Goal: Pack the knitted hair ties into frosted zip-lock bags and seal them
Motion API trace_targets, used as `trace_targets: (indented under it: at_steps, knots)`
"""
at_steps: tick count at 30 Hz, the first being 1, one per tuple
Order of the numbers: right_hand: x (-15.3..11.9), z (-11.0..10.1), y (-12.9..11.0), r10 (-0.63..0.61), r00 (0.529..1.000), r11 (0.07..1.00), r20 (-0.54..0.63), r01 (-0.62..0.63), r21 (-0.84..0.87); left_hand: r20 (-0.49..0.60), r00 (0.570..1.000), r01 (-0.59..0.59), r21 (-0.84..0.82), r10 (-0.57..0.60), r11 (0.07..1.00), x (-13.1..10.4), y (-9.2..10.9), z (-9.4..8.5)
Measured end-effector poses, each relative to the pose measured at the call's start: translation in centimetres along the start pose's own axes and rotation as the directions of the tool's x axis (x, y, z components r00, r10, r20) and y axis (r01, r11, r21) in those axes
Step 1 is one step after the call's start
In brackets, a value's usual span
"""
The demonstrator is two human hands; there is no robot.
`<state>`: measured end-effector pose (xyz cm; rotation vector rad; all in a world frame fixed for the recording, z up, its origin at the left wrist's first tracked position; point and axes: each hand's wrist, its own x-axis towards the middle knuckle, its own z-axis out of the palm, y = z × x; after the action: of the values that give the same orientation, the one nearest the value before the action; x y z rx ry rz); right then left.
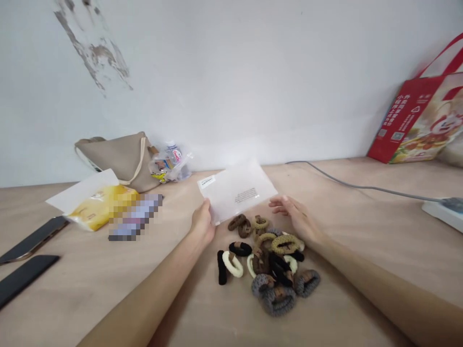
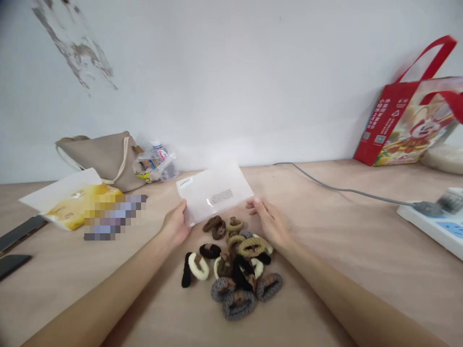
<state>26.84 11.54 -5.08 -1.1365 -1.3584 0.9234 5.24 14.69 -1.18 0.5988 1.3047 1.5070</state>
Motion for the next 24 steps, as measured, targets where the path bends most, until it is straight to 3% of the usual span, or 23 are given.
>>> trace_targets:
  at_steps: [4,8,13,19,24]
  knots:
    - [-0.5,0.8,-0.7,0.007,0.972,1.000,0.235,-0.004,-0.012,0.079,0.989,0.128,0.000,-0.128,0.992,0.3,-0.1,0.2]
    - [-0.7,1.2,-1.9,-0.019,0.930,1.000,0.368,0.027,-0.016,0.171,0.970,0.171,0.025,-0.173,0.985,-0.9,-0.5,0.9]
    - [-2.0,1.2,-2.6,-0.043,0.907,0.999,0.419,0.049,-0.005,0.239,0.954,0.171,0.071,-0.183,0.983,-3.5,-0.8,0.7]
    - [-5.8,0.9,-4.2,-0.060,0.886,0.998,0.460,0.062,0.012,0.288,0.933,0.183,0.135,-0.215,0.974,-7.7,-1.0,-0.8]
    - [-8.6,0.2,-5.1,-0.055,0.899,0.997,0.434,0.074,-0.027,0.298,0.924,0.177,0.226,-0.241,0.958,-9.6,-0.9,-2.2]
